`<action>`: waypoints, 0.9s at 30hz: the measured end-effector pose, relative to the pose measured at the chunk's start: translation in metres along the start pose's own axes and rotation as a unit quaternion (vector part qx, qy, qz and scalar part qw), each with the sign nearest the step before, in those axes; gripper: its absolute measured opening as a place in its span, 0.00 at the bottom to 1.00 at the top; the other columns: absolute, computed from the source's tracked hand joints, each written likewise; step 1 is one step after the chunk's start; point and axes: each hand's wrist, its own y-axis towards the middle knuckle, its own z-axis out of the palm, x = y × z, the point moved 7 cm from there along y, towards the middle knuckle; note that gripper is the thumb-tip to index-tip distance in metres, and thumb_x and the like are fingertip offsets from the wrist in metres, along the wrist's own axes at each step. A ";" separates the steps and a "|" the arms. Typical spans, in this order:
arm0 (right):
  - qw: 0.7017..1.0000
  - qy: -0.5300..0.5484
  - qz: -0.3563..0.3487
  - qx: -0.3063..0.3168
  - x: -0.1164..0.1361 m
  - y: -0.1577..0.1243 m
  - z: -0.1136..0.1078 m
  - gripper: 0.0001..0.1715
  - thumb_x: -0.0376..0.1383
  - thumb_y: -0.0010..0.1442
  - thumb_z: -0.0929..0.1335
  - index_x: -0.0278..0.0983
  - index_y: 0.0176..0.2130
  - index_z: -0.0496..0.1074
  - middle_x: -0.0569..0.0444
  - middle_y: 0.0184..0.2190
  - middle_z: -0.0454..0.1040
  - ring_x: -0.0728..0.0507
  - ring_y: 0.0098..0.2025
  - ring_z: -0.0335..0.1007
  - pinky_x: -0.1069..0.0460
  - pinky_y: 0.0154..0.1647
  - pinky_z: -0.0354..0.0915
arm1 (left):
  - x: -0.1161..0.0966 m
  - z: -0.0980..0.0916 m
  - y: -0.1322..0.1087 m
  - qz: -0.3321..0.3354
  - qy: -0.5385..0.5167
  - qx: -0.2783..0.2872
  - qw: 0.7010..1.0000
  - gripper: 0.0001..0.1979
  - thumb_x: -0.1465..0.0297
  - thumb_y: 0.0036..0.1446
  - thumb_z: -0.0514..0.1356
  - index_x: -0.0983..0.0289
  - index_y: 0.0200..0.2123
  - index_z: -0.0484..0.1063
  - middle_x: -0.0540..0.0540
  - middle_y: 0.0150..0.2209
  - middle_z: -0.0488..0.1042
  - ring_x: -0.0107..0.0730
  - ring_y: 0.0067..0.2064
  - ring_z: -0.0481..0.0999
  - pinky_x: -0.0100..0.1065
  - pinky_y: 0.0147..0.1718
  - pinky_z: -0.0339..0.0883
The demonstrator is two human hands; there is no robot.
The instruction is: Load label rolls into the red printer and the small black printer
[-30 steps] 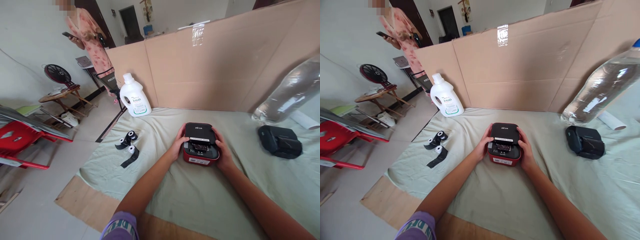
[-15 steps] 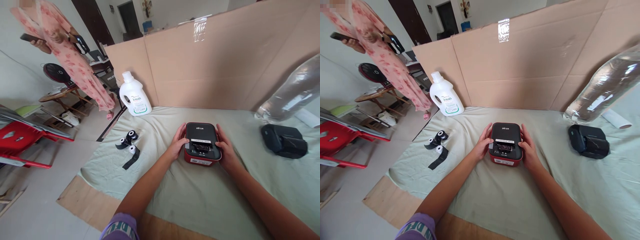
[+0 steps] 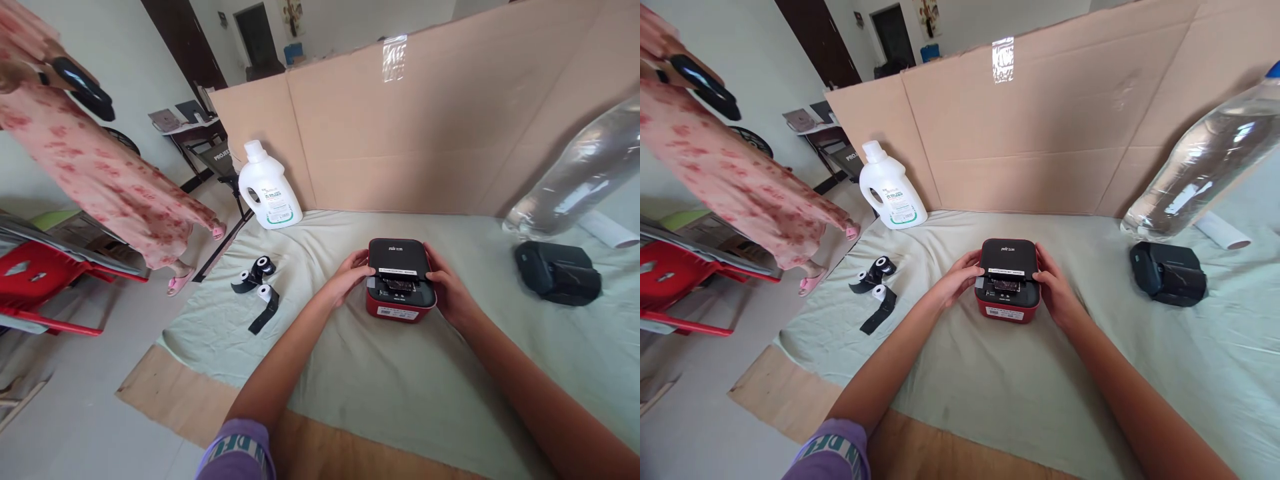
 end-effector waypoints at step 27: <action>1.000 0.012 0.023 0.014 -0.007 -0.002 0.003 0.40 0.36 0.50 0.69 0.50 0.63 0.67 0.65 0.64 0.67 0.39 0.66 0.62 0.51 0.57 0.69 | 0.003 0.000 0.003 0.000 -0.017 0.020 1.000 0.29 0.75 0.45 0.68 0.58 0.53 0.70 0.58 0.67 0.62 0.49 0.68 0.59 0.48 0.65 0.55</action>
